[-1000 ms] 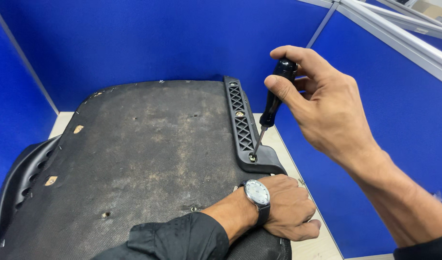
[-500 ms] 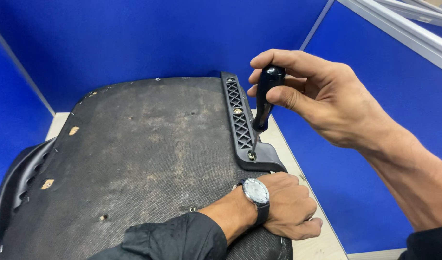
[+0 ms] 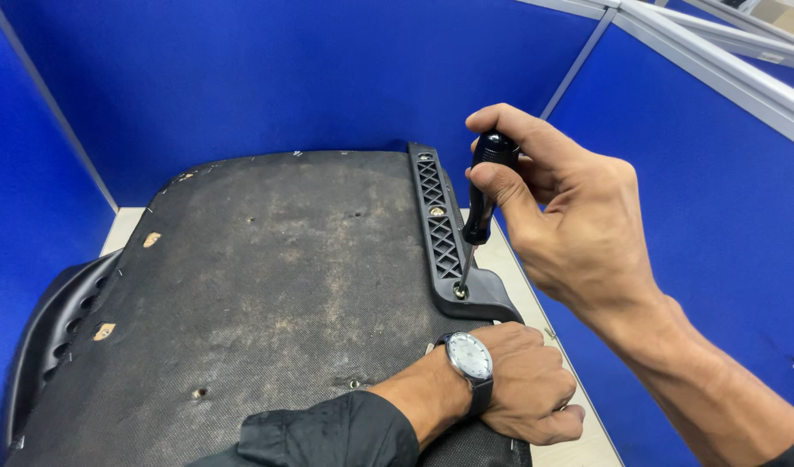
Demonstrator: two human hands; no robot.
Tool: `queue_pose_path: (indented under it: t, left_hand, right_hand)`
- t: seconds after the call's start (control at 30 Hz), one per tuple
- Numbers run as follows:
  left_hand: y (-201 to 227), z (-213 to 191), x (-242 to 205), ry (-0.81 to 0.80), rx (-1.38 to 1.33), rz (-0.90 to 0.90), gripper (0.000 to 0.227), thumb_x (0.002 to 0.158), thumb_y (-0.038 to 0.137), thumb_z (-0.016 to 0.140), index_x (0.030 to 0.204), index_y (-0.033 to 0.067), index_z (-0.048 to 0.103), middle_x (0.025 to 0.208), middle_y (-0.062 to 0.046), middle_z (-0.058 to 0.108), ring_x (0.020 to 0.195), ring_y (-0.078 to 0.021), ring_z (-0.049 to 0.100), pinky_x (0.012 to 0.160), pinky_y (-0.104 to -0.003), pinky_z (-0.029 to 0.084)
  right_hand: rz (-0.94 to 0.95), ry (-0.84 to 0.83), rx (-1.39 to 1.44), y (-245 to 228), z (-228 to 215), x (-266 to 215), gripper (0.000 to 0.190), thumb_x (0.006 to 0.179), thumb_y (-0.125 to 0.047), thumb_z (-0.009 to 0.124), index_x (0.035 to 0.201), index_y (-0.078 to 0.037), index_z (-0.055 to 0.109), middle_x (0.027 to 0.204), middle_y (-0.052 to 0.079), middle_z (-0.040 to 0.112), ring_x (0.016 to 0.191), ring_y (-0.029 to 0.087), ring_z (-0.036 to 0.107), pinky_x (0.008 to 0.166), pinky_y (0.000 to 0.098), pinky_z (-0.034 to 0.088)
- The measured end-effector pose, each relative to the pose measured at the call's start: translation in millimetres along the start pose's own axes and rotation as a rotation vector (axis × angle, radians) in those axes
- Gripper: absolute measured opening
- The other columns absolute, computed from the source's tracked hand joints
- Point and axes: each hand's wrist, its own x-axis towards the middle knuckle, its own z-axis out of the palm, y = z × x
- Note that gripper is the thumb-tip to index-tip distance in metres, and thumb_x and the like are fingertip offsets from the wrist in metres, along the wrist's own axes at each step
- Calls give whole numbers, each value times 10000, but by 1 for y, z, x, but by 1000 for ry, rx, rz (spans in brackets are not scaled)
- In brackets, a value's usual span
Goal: The person attaches a black plastic frame to the underside of an overturned chair seat using a screwdriver and screws. They align the frame, insert screws, and tighten them to secure the frame in place.
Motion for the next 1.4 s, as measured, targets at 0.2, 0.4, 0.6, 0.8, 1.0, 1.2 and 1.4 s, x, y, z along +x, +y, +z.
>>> queue_pose_path:
  t: [0.2, 0.4, 0.6, 0.8, 1.0, 1.2, 1.4]
  left_hand:
    - [0, -1, -1, -4, 0, 5, 493, 877, 413, 491, 566, 71, 663, 597, -194, 644, 567, -406, 647, 616, -489, 559]
    - [1, -1, 1, -36, -14, 9, 507, 892, 434, 486, 584, 81, 680, 589, -190, 650, 575, -413, 648, 623, -498, 561]
    - [1, -8, -2, -90, 29, 6, 575, 939, 490, 478, 590, 79, 681, 568, -176, 644, 559, -389, 647, 644, -474, 572]
    - [2, -29, -31, 238, 46, 268, 465, 1003, 377, 536, 682, 76, 689, 762, -112, 708, 922, -319, 707, 1011, -409, 538]
    - [-1, -59, -78, 267, -107, -64, 227, 941, 269, 648, 927, 65, 748, 1030, -91, 738, 1003, -272, 690, 913, -380, 537]
    - [-52, -98, -154, 775, 343, -632, 197, 871, 240, 676, 959, 92, 770, 1106, -114, 750, 1104, -320, 663, 988, -446, 494]
    - [-93, -112, -248, 555, 485, -1440, 571, 867, 454, 671, 1311, 95, 643, 1395, -178, 565, 1292, -378, 484, 1065, -530, 379]
  right_hand:
    - [13, 121, -108, -7, 7, -5, 279, 1000, -47, 698, 1278, -66, 688, 826, 43, 714, 738, 53, 660, 587, 233, 514]
    - [41, 112, 157, 7, 4, -4, 331, 1014, -70, 694, 1341, -44, 651, 1041, 53, 717, 925, 65, 671, 779, 220, 581]
    - [201, 296, 381, 47, -36, 17, 278, 1076, -157, 510, 1341, -72, 494, 1058, 25, 559, 883, 99, 623, 798, 276, 667]
    - [750, 204, 542, 86, -15, -9, 328, 1027, -213, 476, 1337, -109, 503, 957, 56, 545, 716, 111, 534, 509, 250, 462]
    - [998, -109, 270, 103, 8, -33, 460, 900, -381, 640, 1248, -80, 639, 972, 53, 624, 637, 114, 488, 421, 276, 367]
    - [1140, -356, 91, 109, 30, -50, 720, 768, -604, 712, 1237, -58, 705, 653, 128, 626, 376, 134, 445, 355, 278, 275]
    - [1173, -428, 239, 113, 38, -56, 767, 785, -642, 704, 1141, 36, 761, 547, 87, 627, 334, 128, 454, 324, 266, 213]
